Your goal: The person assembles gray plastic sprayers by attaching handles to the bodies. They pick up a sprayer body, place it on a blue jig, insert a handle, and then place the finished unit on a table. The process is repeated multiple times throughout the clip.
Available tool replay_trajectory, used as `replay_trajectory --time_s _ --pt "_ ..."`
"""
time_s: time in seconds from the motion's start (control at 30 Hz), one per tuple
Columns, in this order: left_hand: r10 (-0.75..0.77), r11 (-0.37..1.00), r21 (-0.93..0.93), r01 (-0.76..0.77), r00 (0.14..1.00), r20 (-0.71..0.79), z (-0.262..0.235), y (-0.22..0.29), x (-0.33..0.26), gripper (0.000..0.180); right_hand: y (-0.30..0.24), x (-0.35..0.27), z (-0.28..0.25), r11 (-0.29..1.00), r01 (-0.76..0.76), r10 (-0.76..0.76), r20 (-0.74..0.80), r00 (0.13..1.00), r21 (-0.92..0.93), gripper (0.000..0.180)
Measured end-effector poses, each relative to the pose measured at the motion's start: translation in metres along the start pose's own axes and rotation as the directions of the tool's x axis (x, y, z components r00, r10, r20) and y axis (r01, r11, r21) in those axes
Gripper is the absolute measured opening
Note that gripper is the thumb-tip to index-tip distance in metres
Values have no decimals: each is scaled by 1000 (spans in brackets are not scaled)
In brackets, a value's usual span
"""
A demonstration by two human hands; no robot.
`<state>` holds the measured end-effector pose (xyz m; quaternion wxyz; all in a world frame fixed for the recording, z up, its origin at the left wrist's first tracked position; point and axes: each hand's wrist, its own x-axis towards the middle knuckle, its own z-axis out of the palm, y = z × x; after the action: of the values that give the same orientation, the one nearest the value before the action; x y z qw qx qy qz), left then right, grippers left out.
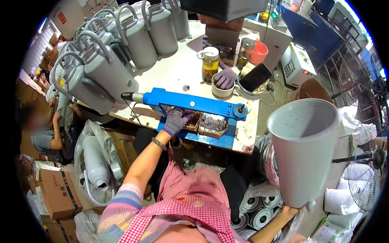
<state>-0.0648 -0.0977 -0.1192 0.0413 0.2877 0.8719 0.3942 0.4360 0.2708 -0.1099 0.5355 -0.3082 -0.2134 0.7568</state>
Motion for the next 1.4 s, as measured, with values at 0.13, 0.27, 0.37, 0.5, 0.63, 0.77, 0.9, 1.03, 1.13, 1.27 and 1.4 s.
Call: replay_trajectory --time_s 0.13,0.27,0.37,0.5,0.63,0.77,0.9,1.03,1.13,1.27,1.4 --pt "128 949 303 -87 985 -118 -8 9 -7 27 10 27 15 993 4 1 42 999 -115 40" --pt "212 886 452 -105 958 -192 -14 16 -16 28 21 42 33 986 -12 24 72 997 -165 41" --pt "253 937 296 -184 943 -216 -29 33 -33 18 28 50 42 982 -16 34 91 995 -186 41" --pt "-176 851 -524 41 961 -211 -53 74 -61 23 36 57 45 980 -28 50 105 993 -195 41" --pt "-275 389 -918 80 961 -33 -63 111 -57 17 48 59 45 983 -32 55 121 991 -180 41" --pt "-184 292 -951 99 982 45 -54 140 -29 14 57 59 45 989 -18 38 130 991 -150 41" --pt "-155 367 -909 198 976 150 -44 168 -7 17 57 56 43 993 30 -16 121 992 -114 41" --pt "-144 258 -921 292 954 262 -37 186 9 22 54 53 38 994 79 -71 107 992 -79 41" --pt "-111 186 -919 347 937 331 -34 189 20 20 55 52 35 993 111 -106 98 989 -48 41" --pt "-128 360 -851 382 924 360 -19 190 33 15 58 53 33 989 145 -143 79 987 -23 41" --pt "16 686 -722 90 990 139 4 193 46 19 62 54 32 985 175 -175 63 983 -5 42"
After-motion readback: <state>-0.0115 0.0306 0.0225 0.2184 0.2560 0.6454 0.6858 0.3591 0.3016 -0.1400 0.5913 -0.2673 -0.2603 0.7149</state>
